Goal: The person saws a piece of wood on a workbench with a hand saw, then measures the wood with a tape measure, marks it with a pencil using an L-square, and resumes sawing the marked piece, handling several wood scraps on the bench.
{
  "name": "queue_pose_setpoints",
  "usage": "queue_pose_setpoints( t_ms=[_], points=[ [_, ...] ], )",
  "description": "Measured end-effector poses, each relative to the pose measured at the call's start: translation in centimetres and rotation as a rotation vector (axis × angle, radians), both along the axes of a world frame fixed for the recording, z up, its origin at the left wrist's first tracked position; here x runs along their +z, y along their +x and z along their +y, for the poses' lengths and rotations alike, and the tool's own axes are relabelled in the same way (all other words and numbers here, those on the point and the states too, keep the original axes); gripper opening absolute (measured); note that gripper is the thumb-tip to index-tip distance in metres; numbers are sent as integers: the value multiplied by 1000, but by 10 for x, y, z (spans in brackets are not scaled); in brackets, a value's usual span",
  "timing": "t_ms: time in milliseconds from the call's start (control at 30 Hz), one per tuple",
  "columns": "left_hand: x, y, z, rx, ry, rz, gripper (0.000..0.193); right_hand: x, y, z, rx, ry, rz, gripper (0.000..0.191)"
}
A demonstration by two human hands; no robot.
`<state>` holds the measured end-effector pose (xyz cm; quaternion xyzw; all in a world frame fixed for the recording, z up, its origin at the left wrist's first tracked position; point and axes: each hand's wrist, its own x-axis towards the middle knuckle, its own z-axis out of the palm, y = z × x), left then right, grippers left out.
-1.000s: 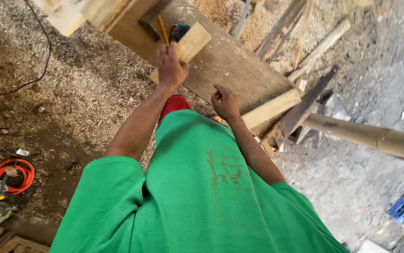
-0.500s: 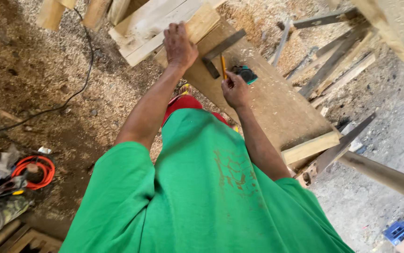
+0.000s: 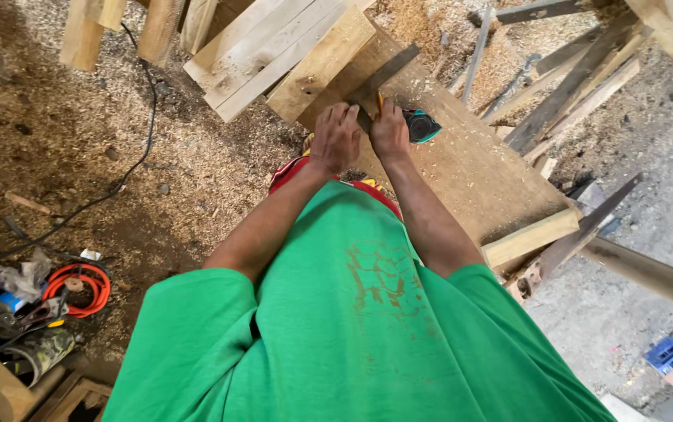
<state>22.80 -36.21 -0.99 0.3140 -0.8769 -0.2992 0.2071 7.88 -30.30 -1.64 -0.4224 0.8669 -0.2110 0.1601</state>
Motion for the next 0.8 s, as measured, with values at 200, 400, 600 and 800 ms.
queue_pose_setpoints(
  t_ms=[200,400,600,800],
  points=[
    [-13,11,-3,20,72,-98,39,3,-3,-26,-84,207,-69,47],
    [-19,13,-1,7,92,-43,38,9,-13,-1,-136,-151,-76,54],
    [-26,-27,6,-78,188,-76,43,4,-39,68,-376,-336,-406,33],
    [-9,-86,27,-296,202,-115,72,7,-42,138,-486,-494,-402,35]
  ],
)
